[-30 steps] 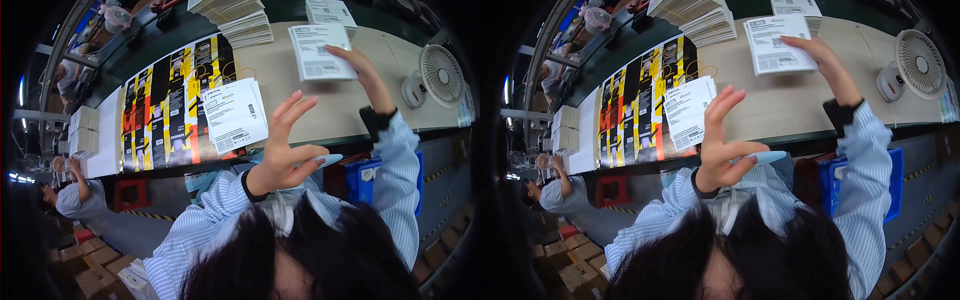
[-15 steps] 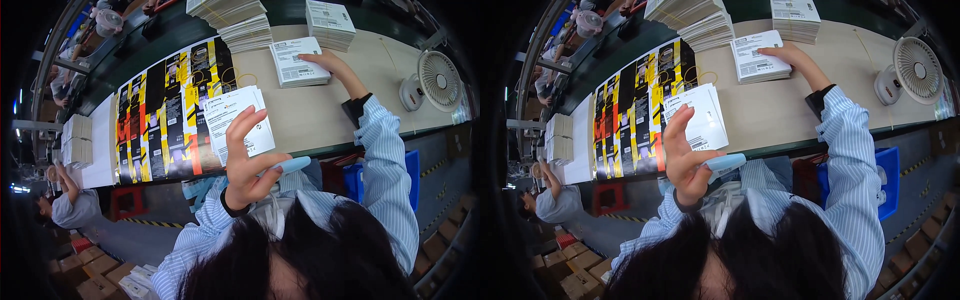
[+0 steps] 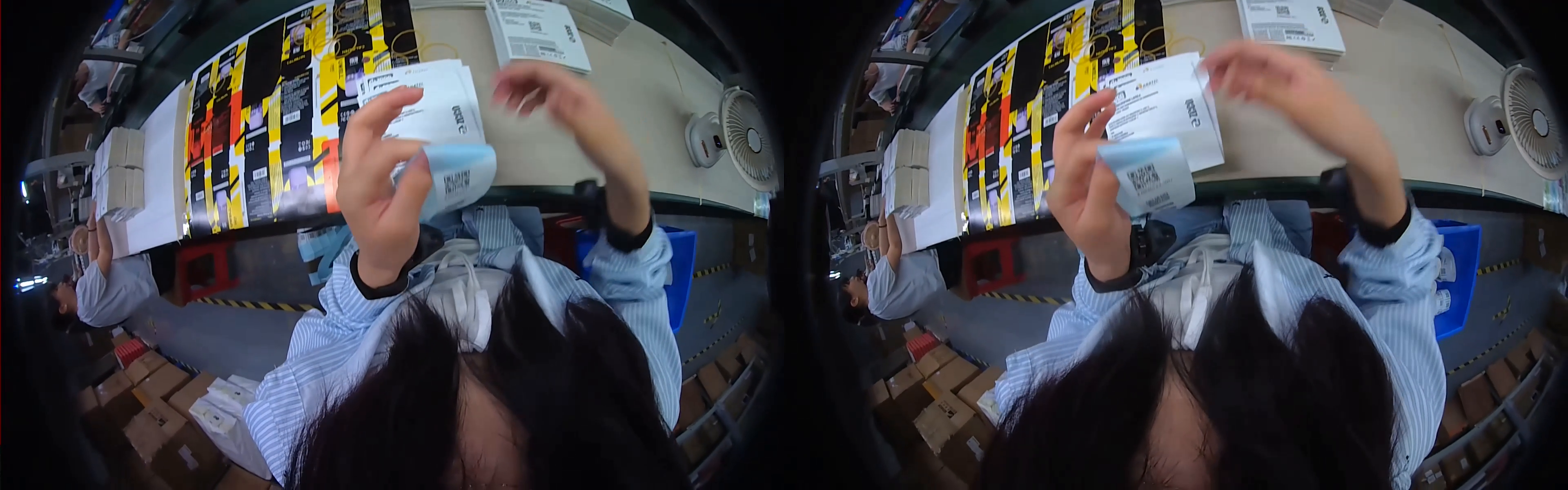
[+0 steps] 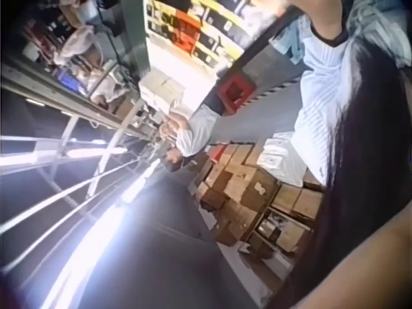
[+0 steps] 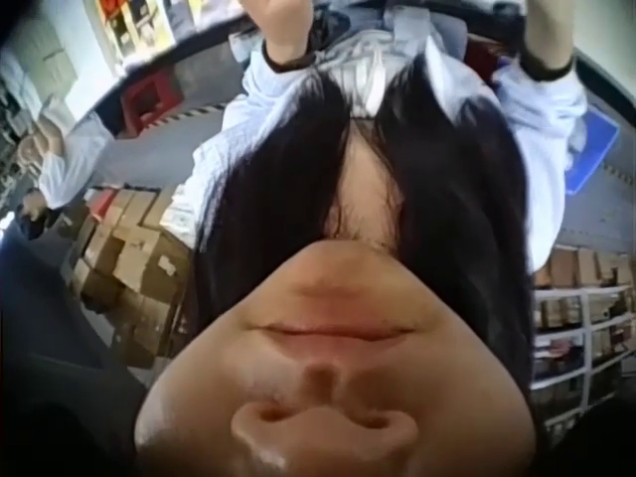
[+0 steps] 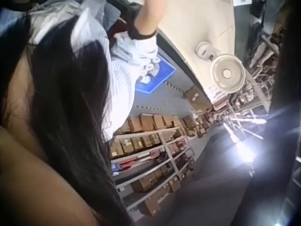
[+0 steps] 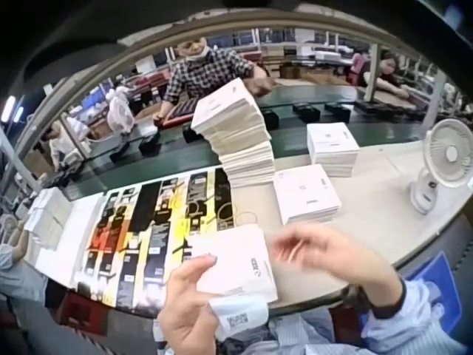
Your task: The person peels stickers from a roll and applies them to paper documents. The person then gathers the documents into a stack and places them on the work surface.
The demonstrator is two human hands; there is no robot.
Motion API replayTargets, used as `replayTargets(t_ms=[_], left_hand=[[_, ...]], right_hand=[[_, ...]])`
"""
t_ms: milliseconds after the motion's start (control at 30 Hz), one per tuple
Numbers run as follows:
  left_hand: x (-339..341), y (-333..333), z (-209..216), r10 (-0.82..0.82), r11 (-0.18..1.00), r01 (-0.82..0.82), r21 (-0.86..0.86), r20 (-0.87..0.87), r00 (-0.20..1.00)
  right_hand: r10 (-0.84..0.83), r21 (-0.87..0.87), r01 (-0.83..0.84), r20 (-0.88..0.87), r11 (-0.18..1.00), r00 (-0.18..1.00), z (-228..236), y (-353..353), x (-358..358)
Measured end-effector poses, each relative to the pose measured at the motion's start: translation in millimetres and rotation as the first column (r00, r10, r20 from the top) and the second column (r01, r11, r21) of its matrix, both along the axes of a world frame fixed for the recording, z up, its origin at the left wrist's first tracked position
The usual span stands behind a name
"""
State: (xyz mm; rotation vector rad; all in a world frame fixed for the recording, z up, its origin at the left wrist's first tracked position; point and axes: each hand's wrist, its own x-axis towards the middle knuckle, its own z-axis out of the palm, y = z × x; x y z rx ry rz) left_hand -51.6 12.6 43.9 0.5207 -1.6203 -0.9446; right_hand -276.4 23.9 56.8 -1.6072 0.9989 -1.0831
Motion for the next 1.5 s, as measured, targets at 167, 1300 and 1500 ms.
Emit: replayTargets(t_ms=[167, 1300, 1500], left_hand=[[3, 1, 1, 0.052, 0.984, -0.068, 0.165, 0.097, 0.994], [32, -3, -45, -0.048, 0.986, -0.042, 0.16, 0.52, 0.853], [37, -5, -53, -0.151, 0.959, 0.009, 0.282, 0.487, 0.86]], right_hand=[[-0.089, 0.145, 0.088, 0.0, 0.986, 0.996, -2, 37, 59], [-0.491, 0.377, 0.477, -0.065, 0.794, 0.869, -51, -11, 91], [-0.496, 0.285, 0.514, -0.14, 0.809, 0.857, -56, -10, 97]])
